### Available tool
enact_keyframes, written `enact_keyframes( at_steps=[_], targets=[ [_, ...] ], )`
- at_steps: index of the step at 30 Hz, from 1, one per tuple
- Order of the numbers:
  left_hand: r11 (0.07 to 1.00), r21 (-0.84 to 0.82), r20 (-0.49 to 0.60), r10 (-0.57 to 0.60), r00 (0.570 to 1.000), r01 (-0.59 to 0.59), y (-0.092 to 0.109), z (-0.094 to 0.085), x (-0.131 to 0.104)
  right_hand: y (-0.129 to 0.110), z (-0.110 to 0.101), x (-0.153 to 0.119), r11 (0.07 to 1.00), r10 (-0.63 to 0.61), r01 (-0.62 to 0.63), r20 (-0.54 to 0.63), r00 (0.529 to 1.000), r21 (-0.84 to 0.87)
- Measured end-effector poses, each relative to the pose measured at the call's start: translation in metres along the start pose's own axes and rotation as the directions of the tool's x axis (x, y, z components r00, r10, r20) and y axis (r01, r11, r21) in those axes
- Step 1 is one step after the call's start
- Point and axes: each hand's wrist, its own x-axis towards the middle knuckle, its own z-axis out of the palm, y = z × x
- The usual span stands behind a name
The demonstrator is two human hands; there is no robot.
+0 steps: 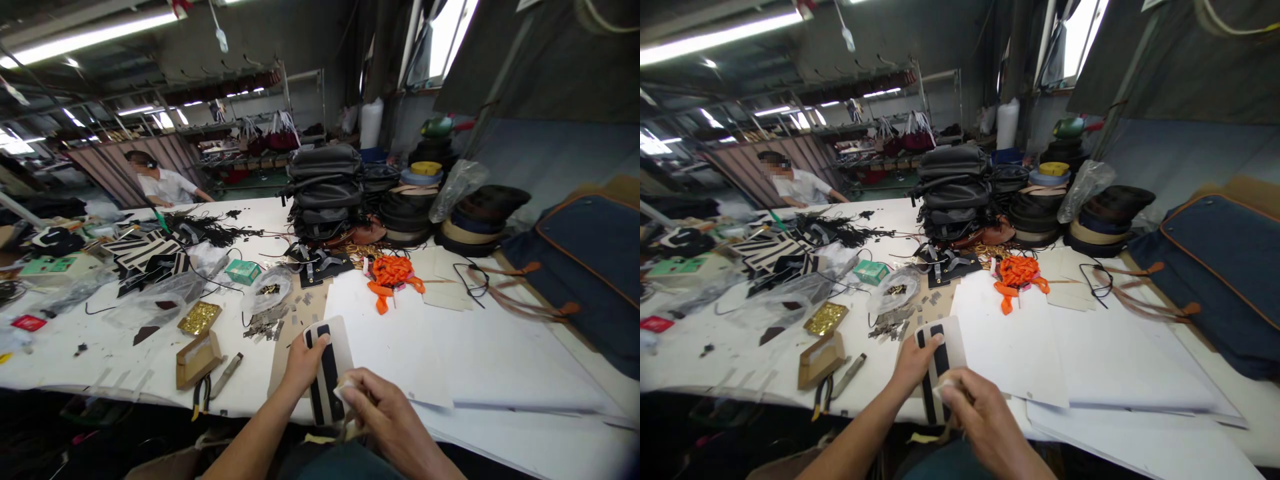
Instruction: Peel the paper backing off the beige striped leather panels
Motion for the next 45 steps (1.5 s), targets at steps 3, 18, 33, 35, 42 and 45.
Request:
enact_keyframes(
  at_steps=[3, 18, 33, 35, 42, 45],
  targets=[
    [0.992, -0.097, 0.047, -0.077, 0.996, 0.081, -0.004, -0.007, -0.007, 0.008, -0.021, 0.007, 0.982, 0.134, -0.123, -0.068, 0.989, 0.143],
    [0.897, -0.379, 0.194, -0.16, 0.968, 0.225, 0.03, -0.022, -0.013, 0.03, -0.034, 0.034, 0.996, 0.086, -0.081, -0.274, 0.958, 0.032],
    [0.799, -0.468, 0.234, -0.301, 0.924, 0.378, 0.015, -0.019, -0.043, 0.054, -0.027, -0.001, 0.91, 0.327, -0.259, -0.179, 0.928, 0.323],
    [0.713, -0.497, 0.349, -0.357, 0.867, 0.494, 0.012, -0.018, -0.06, 0.055, -0.028, 0.0, 0.924, 0.309, -0.227, -0.252, 0.917, 0.306],
    [0.626, -0.507, 0.448, -0.395, 0.802, 0.592, 0.01, 0.004, -0.094, 0.054, -0.026, 0.003, 0.979, 0.18, -0.136, -0.334, 0.925, 0.152],
    [0.705, -0.425, 0.382, -0.429, 0.818, 0.568, 0.009, 0.01, -0.093, 0.051, -0.03, 0.003, 0.998, 0.066, -0.062, -0.291, 0.954, 0.023]
  ],
)
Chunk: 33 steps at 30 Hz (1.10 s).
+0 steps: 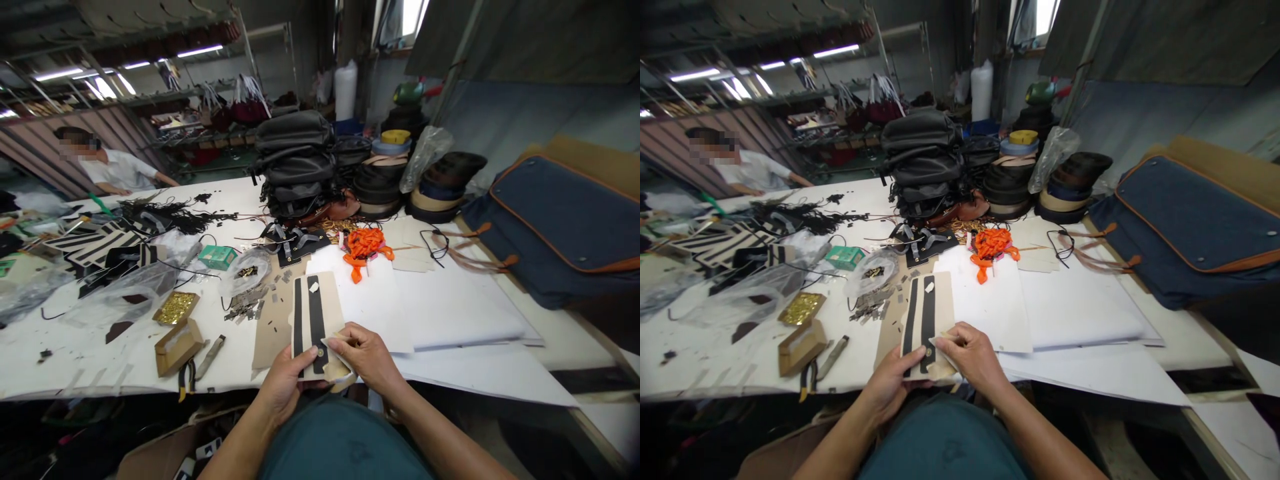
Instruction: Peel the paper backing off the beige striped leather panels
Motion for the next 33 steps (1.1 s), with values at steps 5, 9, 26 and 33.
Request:
enact_keyframes(
  at_steps=[5, 9, 26, 33],
  targets=[
    [0.985, 0.12, -0.057, 0.128, 0.99, -0.121, -0.003, 0.003, 0.005, -0.003, -0.015, -0.006, 0.991, -0.115, 0.107, -0.099, 0.988, -0.08],
    [0.958, 0.177, -0.042, 0.236, 0.971, -0.225, -0.004, 0.008, 0.007, -0.003, -0.012, -0.019, 0.997, 0.014, -0.015, -0.025, 1.0, -0.073],
    [0.894, 0.26, 0.061, 0.362, 0.93, -0.365, -0.006, 0.03, 0.0, 0.006, -0.002, -0.024, 0.988, 0.099, -0.097, 0.004, 0.995, -0.121],
    [0.88, 0.287, 0.021, 0.388, 0.921, -0.377, -0.017, 0.025, 0.008, 0.003, -0.008, -0.028, 0.975, 0.084, -0.049, 0.154, 0.984, -0.215]
  ],
)
